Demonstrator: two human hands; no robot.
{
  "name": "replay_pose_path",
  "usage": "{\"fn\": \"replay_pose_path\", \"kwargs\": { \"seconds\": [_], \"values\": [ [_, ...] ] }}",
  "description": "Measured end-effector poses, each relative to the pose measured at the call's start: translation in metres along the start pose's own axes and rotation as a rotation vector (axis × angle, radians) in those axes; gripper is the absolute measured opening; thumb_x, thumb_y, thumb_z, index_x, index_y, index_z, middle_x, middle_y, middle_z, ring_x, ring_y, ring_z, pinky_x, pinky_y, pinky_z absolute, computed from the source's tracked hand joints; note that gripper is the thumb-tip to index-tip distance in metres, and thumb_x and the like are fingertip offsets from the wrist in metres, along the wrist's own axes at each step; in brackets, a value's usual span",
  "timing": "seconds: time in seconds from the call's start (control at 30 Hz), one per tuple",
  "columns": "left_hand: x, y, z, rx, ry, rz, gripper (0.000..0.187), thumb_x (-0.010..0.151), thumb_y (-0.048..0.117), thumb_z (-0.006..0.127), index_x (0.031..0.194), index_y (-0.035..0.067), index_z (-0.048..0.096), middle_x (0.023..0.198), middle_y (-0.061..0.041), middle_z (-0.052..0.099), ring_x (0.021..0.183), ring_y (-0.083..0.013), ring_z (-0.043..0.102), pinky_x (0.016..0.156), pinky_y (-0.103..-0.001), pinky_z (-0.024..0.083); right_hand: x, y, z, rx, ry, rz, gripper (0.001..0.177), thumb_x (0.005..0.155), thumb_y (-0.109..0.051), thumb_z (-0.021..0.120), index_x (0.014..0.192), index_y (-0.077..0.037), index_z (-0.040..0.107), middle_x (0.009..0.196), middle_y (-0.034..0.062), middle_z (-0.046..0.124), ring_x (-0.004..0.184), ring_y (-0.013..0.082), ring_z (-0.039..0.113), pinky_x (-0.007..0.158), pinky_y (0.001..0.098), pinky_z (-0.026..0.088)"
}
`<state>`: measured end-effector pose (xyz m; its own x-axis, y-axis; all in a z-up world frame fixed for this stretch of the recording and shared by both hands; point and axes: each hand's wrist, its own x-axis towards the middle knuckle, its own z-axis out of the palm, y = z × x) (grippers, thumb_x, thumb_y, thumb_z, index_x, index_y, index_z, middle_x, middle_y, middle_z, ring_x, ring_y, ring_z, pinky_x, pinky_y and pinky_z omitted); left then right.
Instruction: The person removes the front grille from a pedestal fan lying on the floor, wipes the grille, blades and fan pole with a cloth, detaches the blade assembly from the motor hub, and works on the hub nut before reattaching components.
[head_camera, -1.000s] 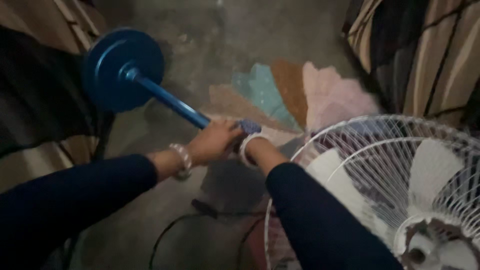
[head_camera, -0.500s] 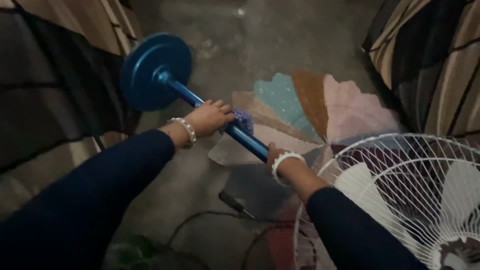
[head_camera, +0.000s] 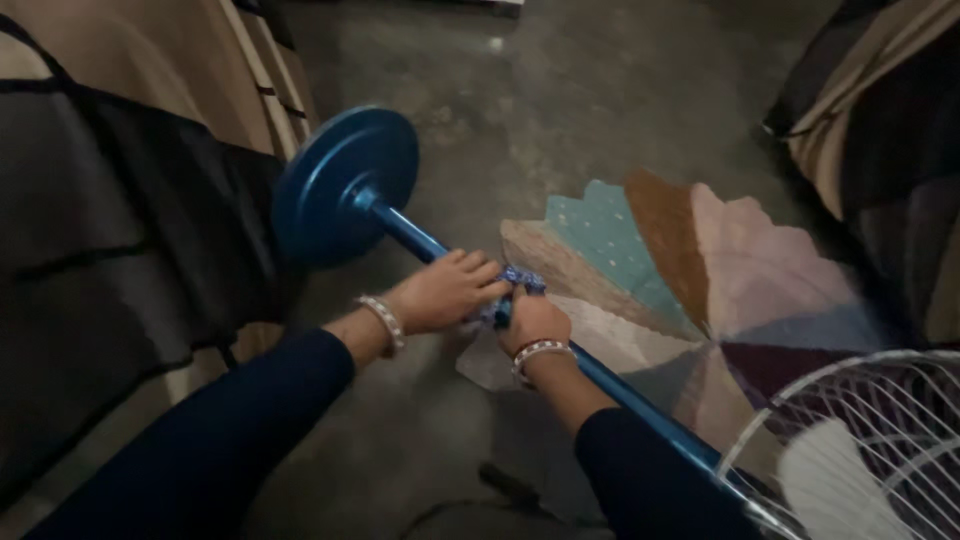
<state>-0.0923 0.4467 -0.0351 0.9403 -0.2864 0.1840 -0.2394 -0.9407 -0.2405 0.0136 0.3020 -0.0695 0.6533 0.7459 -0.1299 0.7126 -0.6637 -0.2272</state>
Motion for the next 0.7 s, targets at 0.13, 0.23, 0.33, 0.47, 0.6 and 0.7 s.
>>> {"fn": "replay_pose_path", "kwargs": {
  "seconds": [0.13, 0.23, 0.33, 0.47, 0.6, 0.7],
  "values": [
    [-0.04, -0.08, -0.006, 0.101, -0.093, -0.082, 0.056, 0.083, 0.018, 0.062, 0.138, 0.009, 0.058, 0.131, -0.013, 0.059, 0.119, -0.029, 0.054, 0.093, -0.04, 0.045, 0.009, -0.021, -0.011, 0.018, 0.013, -0.07, 0.054, 0.095, -0.037, 0.067, 0.141, -0.014, 0.049, 0.1, 0.0163, 0.076, 0.092, 0.0367, 0.073, 0.082, 0.0477, 0.058],
    [-0.066, -0.121, -0.01, 0.084, -0.111, -0.285, 0.05, 0.084, 0.025, 0.063, 0.131, 0.009, 0.062, 0.128, -0.013, 0.06, 0.119, -0.0297, 0.053, 0.094, -0.042, 0.042, 0.022, -0.04, -0.02, 0.035, -0.068, -0.085, 0.053, 0.09, -0.044, 0.072, 0.131, -0.017, 0.053, 0.106, 0.0134, 0.073, 0.095, 0.0327, 0.072, 0.082, 0.0465, 0.058],
    [-0.073, -0.133, -0.01, 0.3, -0.066, -0.253, 0.04, 0.089, 0.021, 0.06, 0.127, 0.009, 0.065, 0.134, -0.01, 0.06, 0.122, -0.0246, 0.053, 0.096, -0.039, 0.041, 0.033, -0.055, -0.025, 0.056, -0.049, -0.173, 0.066, 0.089, -0.045, 0.072, 0.144, -0.021, 0.044, 0.108, 0.0148, 0.072, 0.094, 0.0325, 0.072, 0.083, 0.0442, 0.059],
    [-0.07, -0.145, -0.02, 0.465, -0.199, -0.25, 0.036, 0.094, 0.02, 0.06, 0.129, 0.012, 0.065, 0.133, -0.006, 0.06, 0.128, -0.0226, 0.051, 0.105, -0.04, 0.039, 0.041, -0.07, -0.028, -0.019, -0.011, -0.32, 0.084, 0.093, -0.044, 0.066, 0.161, -0.033, 0.018, 0.118, 0.0176, 0.064, 0.092, 0.0378, 0.071, 0.079, 0.0466, 0.059],
    [-0.044, -0.17, -0.026, 0.663, 0.017, -0.384, 0.041, 0.089, 0.019, 0.063, 0.129, 0.016, 0.068, 0.14, -0.006, 0.058, 0.135, -0.0226, 0.049, 0.114, -0.044, 0.034, 0.049, -0.069, -0.03, -0.051, -0.074, -0.332, 0.083, 0.096, -0.043, 0.063, 0.161, -0.044, 0.011, 0.122, 0.0168, 0.06, 0.091, 0.0363, 0.072, 0.079, 0.0465, 0.06],
    [-0.034, -0.171, -0.02, 0.606, 0.024, -0.413, 0.034, 0.087, 0.02, 0.063, 0.12, 0.014, 0.071, 0.141, -0.009, 0.058, 0.138, -0.0247, 0.047, 0.12, -0.048, 0.027, 0.05, -0.068, -0.031, -0.035, -0.044, -0.345, 0.083, 0.096, -0.043, 0.063, 0.16, -0.044, 0.011, 0.123, 0.017, 0.06, 0.091, 0.0361, 0.072, 0.078, 0.047, 0.06]
  ]
}}
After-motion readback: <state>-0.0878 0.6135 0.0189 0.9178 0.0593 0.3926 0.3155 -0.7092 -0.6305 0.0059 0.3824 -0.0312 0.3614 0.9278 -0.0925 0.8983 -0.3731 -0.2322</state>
